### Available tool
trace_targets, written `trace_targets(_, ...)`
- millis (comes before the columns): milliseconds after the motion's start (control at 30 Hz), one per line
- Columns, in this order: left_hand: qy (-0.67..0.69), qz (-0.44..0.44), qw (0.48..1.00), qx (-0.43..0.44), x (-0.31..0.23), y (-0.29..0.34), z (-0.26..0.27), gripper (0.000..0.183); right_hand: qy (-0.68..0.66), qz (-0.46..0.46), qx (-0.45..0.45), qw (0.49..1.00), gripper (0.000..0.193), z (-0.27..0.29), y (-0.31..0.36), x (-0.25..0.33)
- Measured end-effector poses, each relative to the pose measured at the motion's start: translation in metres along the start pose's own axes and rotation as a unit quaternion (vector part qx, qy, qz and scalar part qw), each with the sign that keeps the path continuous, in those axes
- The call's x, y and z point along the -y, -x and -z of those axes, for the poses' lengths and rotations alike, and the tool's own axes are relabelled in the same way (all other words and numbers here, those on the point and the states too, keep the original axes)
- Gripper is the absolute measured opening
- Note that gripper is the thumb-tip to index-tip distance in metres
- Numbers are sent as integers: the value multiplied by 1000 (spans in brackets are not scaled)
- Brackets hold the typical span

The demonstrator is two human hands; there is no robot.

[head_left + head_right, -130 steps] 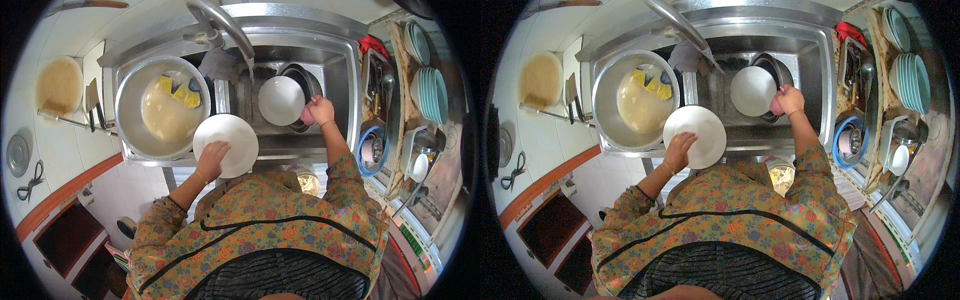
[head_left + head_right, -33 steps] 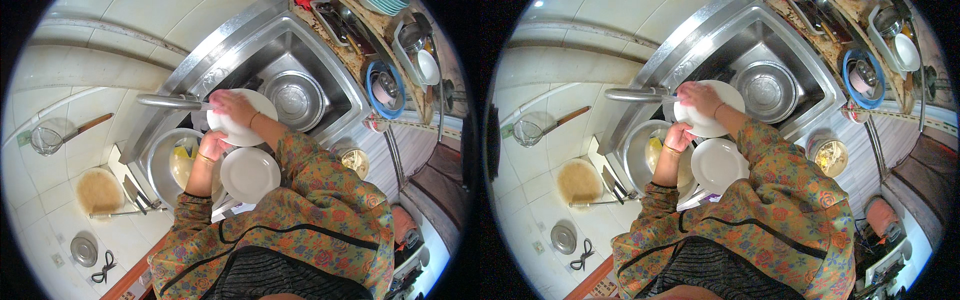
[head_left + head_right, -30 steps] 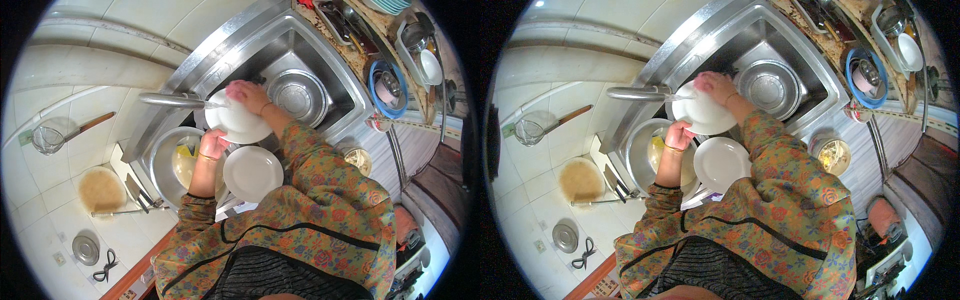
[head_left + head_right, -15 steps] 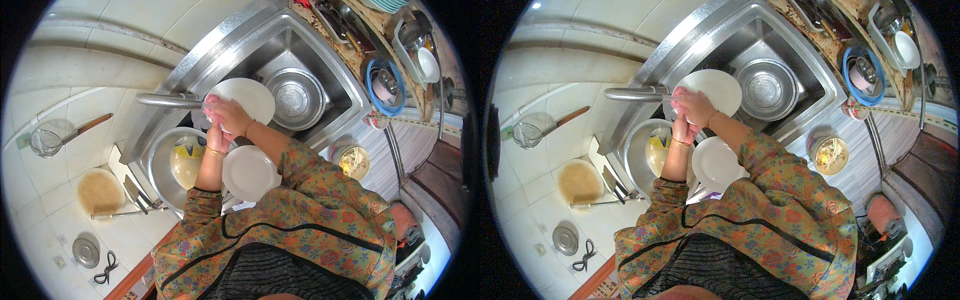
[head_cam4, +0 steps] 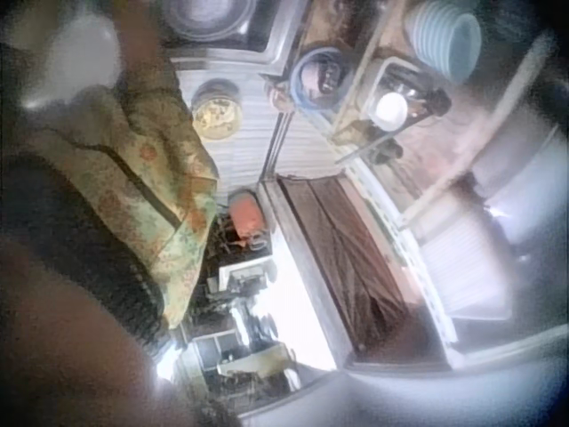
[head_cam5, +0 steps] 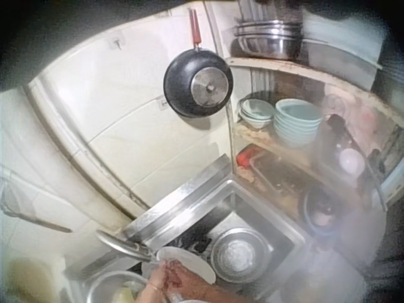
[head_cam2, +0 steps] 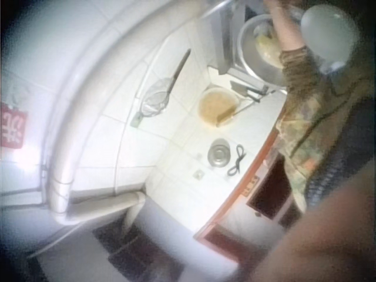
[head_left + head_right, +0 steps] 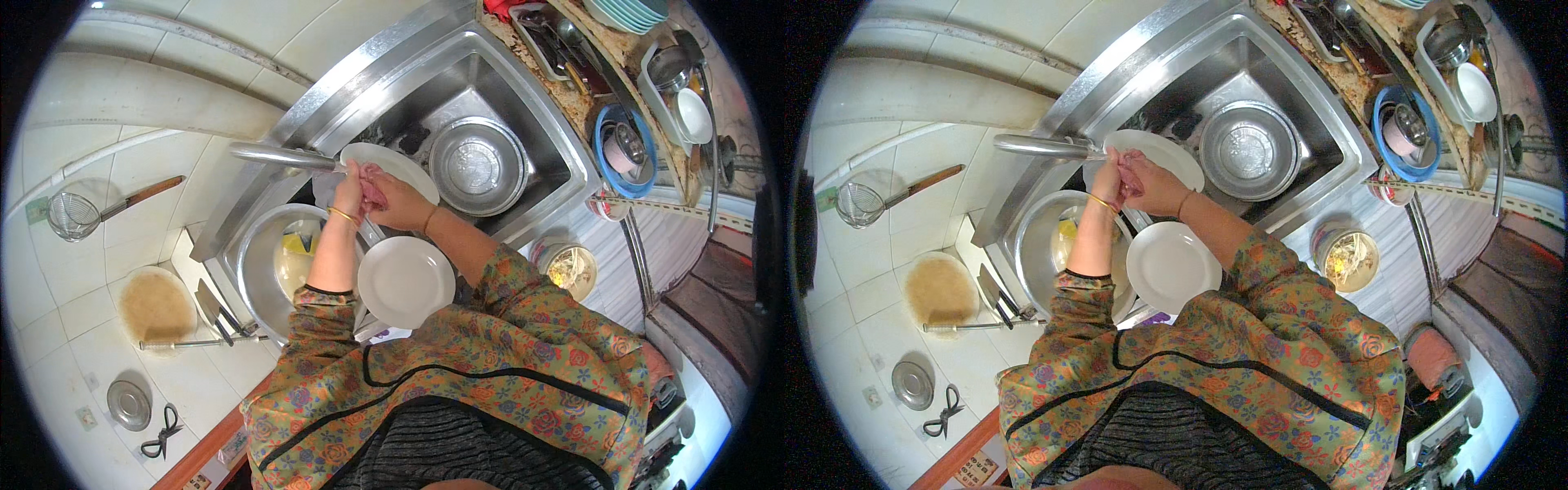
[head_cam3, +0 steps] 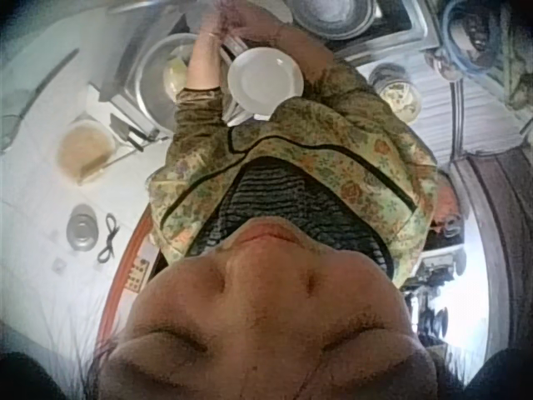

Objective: The person washes several dishes and utensils in a double-basin sink using a pink cloth and running water. They scrub plates, bowls, and metal containers, rinse them, and place them in a drying rack. The person also rinses a yellow sponge and wipes the sink surface.

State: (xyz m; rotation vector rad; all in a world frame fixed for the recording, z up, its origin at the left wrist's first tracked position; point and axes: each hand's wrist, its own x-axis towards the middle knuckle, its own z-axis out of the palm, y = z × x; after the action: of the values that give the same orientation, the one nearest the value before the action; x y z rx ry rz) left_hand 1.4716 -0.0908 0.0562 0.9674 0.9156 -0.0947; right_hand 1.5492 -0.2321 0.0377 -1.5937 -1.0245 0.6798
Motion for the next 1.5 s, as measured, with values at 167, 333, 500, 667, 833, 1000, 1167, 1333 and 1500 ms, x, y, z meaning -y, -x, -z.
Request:
trace_targets(167,-103,-3,988,-120,-33,-30,-15,74,-117,-29,-92,988,61,5,-22,28)
trace_targets(333,-242,-47,948,-201,-26,-63,-10,78,-410,-123,-182,886,59,20,-17,19)
trace_targets(500,-117,14,990,-76,5,-45,46,54,-477,-85,-268,833,49,55,-11,-40)
trace_targets(667,176,-17,967,185,26,10,57,41,-136,-154,-299,932,31,78,-2,-85)
trace_targets(833,145,-11,967,208,41,31,23,53,75,-113,-145,980,35,76,-37,-83)
trace_targets(1000,192,-12,944,269,49,14,7,42,-10,-21,-44,999,31,12,-58,-24)
trace_targets(1167,367,-157,876,269,45,5,13,52,123,72,-40,989,28,6,-10,29)
trace_targets(1333,405,-121,893,154,47,24,10,50,162,114,-39,979,27,49,36,14)
trace_targets(1500,372,-90,922,65,62,61,4,63,65,-66,-186,978,33,64,18,-54)
